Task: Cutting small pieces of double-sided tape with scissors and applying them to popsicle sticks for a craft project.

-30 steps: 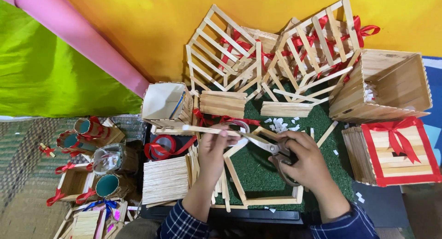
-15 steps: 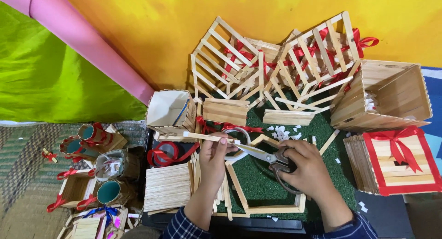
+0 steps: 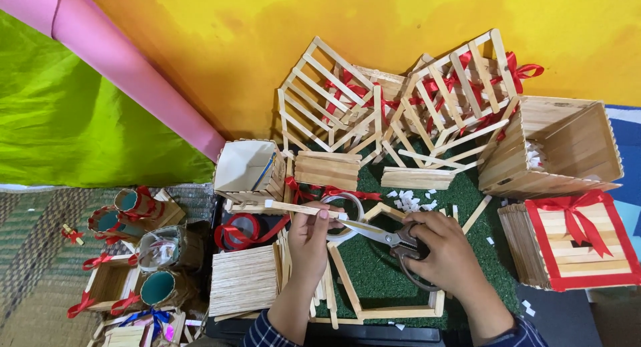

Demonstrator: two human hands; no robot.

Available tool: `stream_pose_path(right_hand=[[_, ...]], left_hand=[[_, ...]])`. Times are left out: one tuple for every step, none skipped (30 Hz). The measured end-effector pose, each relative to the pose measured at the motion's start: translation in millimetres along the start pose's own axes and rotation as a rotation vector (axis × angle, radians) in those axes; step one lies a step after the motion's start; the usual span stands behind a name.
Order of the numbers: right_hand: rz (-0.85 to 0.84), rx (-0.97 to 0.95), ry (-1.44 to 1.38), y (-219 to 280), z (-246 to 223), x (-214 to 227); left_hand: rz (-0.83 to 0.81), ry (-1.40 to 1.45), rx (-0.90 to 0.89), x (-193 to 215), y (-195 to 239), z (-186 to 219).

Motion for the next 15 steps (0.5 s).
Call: stream_pose_path(right_hand=[[0.0,-0.001,0.0,0,0,0],[-0.005,-0.005,-0.002,-1,0,0],[-0.01,-0.01,-0.005,-1,0,0],[-0.011,-0.01,-0.006,-1,-1,0],[-0.007,-0.014,-0.026,-2,-1,1],[-0.002,-0.019,-0.046,-2,-1,2],[-0.002,-0.021,-0.047,-1,-1,2],[-0.009,-0.026,-0.048,-1,0,1],[-0.015,-0.031,-0.05,-1,0,1],[-0.015,-0.031,-0.05,-1,0,1],[-0.014,-0.03,-0.049,-1,-1,1],[-0.014,-0.029,-0.049,-2,-1,1],[-0.015,-0.029,-0.05,-2,-2,1],[-0.019,-0.038,-0.053,-2,-1,1],[-0.023,-0.048,-0.056,-1,-1,1]], left_hand=[[-0.001,0.0,0.001,0,0,0],[-0.018,0.005,-0.028,-1,1,3],[-0.036,0.01,-0.057,-2,2,5],[-0.035,0.01,-0.056,-2,2,6],[-0.036,0.004,-0.074,-3,3,7],[-0.038,-0.004,-0.091,-3,3,9],[-0.038,-0.005,-0.089,-3,3,9],[-0.04,-0.004,-0.098,-3,3,9],[-0.042,-0.003,-0.106,-3,3,10],[-0.041,-0.003,-0.107,-3,4,11],[-0.048,-0.011,-0.108,-4,4,12],[-0.055,-0.02,-0.109,-4,4,12],[-0.054,-0.021,-0.109,-3,5,11],[-0.059,0.003,-0.087,-2,5,8],[-0.063,0.026,-0.065,-2,6,5]])
Point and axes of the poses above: each hand's wrist, its own y-axis away from the middle knuckle, its own x-axis out of the back of the hand, z = x × y, the point moved 7 cm from there along -y, towards the middle knuckle, and after that the axes turned 12 degrees about z, right-handed, at the moved point
